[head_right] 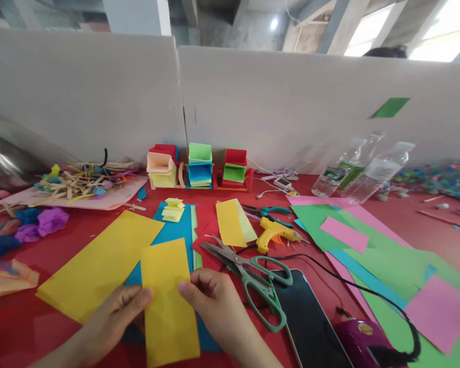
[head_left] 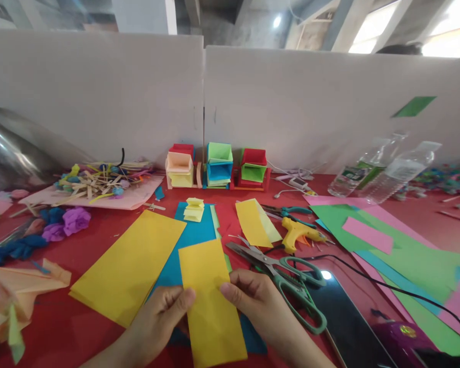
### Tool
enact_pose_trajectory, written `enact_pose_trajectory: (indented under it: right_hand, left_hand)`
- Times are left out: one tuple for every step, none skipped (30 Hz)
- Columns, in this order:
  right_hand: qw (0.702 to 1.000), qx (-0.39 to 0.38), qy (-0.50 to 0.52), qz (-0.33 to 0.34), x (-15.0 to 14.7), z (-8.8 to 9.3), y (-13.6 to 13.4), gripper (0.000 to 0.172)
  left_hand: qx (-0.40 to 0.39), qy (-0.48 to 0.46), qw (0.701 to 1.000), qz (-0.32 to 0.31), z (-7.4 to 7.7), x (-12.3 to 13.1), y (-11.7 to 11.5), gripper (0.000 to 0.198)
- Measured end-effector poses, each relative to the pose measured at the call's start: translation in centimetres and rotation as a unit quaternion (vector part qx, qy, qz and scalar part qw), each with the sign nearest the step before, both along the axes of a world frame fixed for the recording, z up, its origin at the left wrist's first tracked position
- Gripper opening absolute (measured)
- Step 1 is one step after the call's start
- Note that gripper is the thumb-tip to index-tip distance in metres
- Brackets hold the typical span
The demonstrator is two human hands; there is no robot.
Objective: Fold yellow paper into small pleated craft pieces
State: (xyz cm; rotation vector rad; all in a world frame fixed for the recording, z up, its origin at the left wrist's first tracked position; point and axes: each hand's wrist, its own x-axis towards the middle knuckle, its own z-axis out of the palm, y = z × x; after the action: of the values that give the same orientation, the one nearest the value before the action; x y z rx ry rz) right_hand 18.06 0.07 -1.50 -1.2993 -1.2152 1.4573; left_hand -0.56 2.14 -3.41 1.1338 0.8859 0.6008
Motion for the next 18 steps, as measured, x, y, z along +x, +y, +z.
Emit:
enact_pose_trajectory:
  right_hand:
    - [1.000,0.004,-0.011,-0.002,0.0,0.0,-0.1,0.036]
    - [1.000,0.004,-0.023,0.001,-0.1,0.0,-0.1,0.036]
    - [0.999,-0.001,-0.034,0.009,-0.2,0.0,-0.2,0.037]
    - [0.999,-0.008,-0.041,0.020,-0.3,0.0,-0.3,0.038]
    - [0.999,-0.015,-0.040,0.029,-0.5,0.0,-0.4,0.038]
    - [0.999,-0.020,-0.029,0.032,-0.6,0.1,-0.5,0.038]
    - [0.999,-0.022,-0.009,0.032,-0.8,0.1,-0.6,0.036]
    - [0.999,-0.023,0.018,0.030,-1.0,0.1,-0.7,0.034]
    - [0.998,-0.023,0.049,0.029,-1.1,0.1,-0.7,0.032]
    - [0.996,-0.023,0.078,0.027,-1.2,0.1,-0.8,0.030]
    - [0.995,-0.023,0.097,0.026,-1.3,0.1,-0.8,0.030]
    - [0.994,-0.024,0.106,0.025,-1.3,0.0,-0.8,0.031]
    - [0.994,-0.022,0.105,0.021,-1.2,-0.1,-0.8,0.031]
    - [0.995,-0.019,0.093,0.011,-1.2,-0.2,-0.7,0.032]
    - [0.997,-0.012,0.073,-0.002,-1.1,-0.2,-0.7,0.033]
    - [0.999,-0.002,0.051,-0.015,-1.0,-0.1,-0.7,0.034]
    - [0.999,0.010,0.027,-0.026,-1.0,0.0,-0.7,0.035]
    - [0.999,0.019,0.001,-0.029,-1.0,0.2,-0.7,0.035]
  left_hand:
    - [0.005,0.005,1.000,-0.001,0.2,0.0,-0.1,0.043]
    - [0.008,0.009,1.000,0.010,0.4,0.1,-0.2,0.043]
    - [0.009,0.014,0.999,0.030,0.6,0.1,-0.2,0.044]
    - [0.012,0.022,0.998,0.055,0.7,0.1,-0.2,0.043]
    - [0.017,0.034,0.996,0.077,0.9,0.1,-0.2,0.043]
    - [0.023,0.045,0.995,0.088,1.0,0.0,-0.1,0.042]
    - [0.031,0.051,0.995,0.085,1.1,0.0,-0.2,0.041]
    - [0.041,0.054,0.995,0.071,1.2,0.0,-0.2,0.040]
    - [0.049,0.054,0.996,0.052,1.3,0.0,-0.3,0.039]
    - [0.053,0.051,0.997,0.030,1.4,0.1,-0.4,0.039]
    - [0.053,0.045,0.998,0.009,1.5,0.2,-0.5,0.039]
    - [0.052,0.040,0.998,-0.006,1.7,0.2,-0.7,0.039]
    - [0.049,0.040,0.998,-0.015,1.9,0.3,-0.8,0.040]
    - [0.043,0.043,0.998,-0.021,2.0,0.4,-0.9,0.041]
    - [0.038,0.047,0.998,-0.030,2.2,0.4,-1.0,0.042]
    - [0.035,0.055,0.997,-0.045,2.4,0.4,-1.1,0.042]
    - [0.033,0.063,0.995,-0.070,2.5,0.4,-1.1,0.042]
    - [0.032,0.074,0.991,-0.104,2.6,0.3,-1.2,0.042]
